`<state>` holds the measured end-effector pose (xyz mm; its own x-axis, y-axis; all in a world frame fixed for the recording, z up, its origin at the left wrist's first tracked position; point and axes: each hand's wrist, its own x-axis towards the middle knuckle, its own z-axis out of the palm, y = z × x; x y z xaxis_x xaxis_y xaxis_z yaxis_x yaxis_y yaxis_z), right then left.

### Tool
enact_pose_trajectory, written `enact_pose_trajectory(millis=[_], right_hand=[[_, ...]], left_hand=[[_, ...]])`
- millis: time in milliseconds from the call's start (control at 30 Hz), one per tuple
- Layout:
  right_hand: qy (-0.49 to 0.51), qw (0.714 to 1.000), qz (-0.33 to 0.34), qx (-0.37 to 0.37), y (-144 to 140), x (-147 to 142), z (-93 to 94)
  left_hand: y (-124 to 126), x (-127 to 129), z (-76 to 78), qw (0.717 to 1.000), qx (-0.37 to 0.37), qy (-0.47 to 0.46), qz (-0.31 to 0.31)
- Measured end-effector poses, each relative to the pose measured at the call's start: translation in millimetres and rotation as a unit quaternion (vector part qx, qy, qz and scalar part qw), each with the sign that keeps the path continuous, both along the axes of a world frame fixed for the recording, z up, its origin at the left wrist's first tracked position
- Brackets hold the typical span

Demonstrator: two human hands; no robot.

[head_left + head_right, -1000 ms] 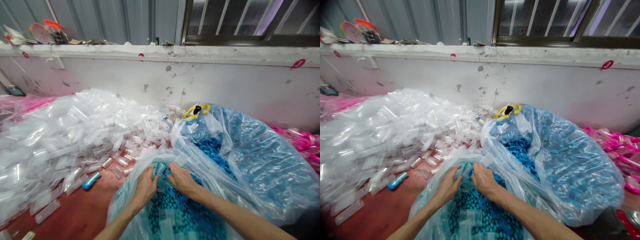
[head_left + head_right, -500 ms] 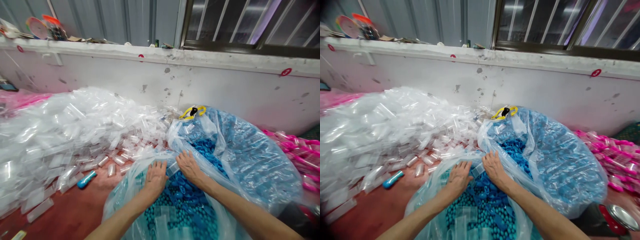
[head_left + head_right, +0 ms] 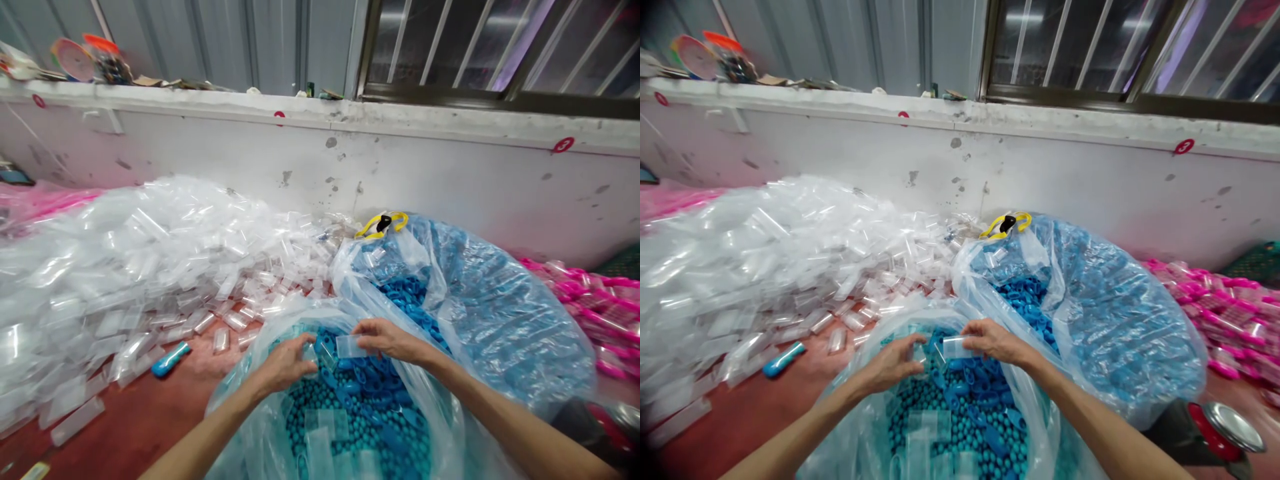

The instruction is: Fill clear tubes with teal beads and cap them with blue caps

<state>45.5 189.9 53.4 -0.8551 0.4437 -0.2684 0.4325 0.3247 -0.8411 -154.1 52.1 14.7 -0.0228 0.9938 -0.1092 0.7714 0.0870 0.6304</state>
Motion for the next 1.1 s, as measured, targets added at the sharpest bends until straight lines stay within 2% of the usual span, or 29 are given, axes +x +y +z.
enact_pose_trajectory(millis=[133,233,333,433,500,600,667,733,800,833,933,1000,1033,1100], right_hand=[[0.039,0.999,-0.018,0.028,-13,-22,-11.6],[0.057,0.998,-0.011,0.006,-29,-41,-10.1],[0.086,0.996,-0.002,-0.03,-39,-43,-3.0],[0.074,0.997,-0.018,-0.008,-39,-29,1.7],[0.057,0.997,-0.037,-0.023,-33,-20,2.0],[0.055,0.995,-0.082,-0.035,-27,-19,1.1],[0.075,0.991,-0.095,0.053,-28,-28,1.2],[0.104,0.972,-0.075,0.197,-37,-39,2.0],[0.119,0.943,-0.006,0.31,-50,-47,2.9],[0.117,0.933,0.037,0.339,-57,-49,3.2],[0.07,0.92,0.121,0.365,-71,-52,4.6],[0.04,0.922,0.12,0.365,-73,-54,5.8],[0.032,0.925,0.104,0.364,-72,-54,6.2],[0.016,0.928,0.039,0.37,-70,-53,6.6]], left_hand=[[-2,7,6.0,0.993,0.071,0.063,0.063],[0,19,8.6,0.983,0.107,0.142,0.039],[-3,23,5.8,0.976,0.104,0.191,0.003],[-9,15,4.3,0.972,0.059,0.225,0.036],[-14,7,6.7,0.974,0.015,0.206,0.088],[-15,-2,12.3,0.988,-0.01,0.089,0.127],[-12,-5,14.6,0.993,-0.004,0.021,0.12],[-9,-4,15.2,0.992,0.001,0.0,0.123],[-6,-1,15.1,0.992,0.01,-0.016,0.121],[-5,1,15.3,0.993,0.007,-0.039,0.11],[-3,6,18.0,0.983,-0.045,-0.166,0.059],[-2,7,21.0,0.973,-0.062,-0.215,0.052],[-2,7,22.2,0.976,-0.042,-0.204,0.067],[-3,6,23.5,0.986,0.033,-0.11,0.123]])
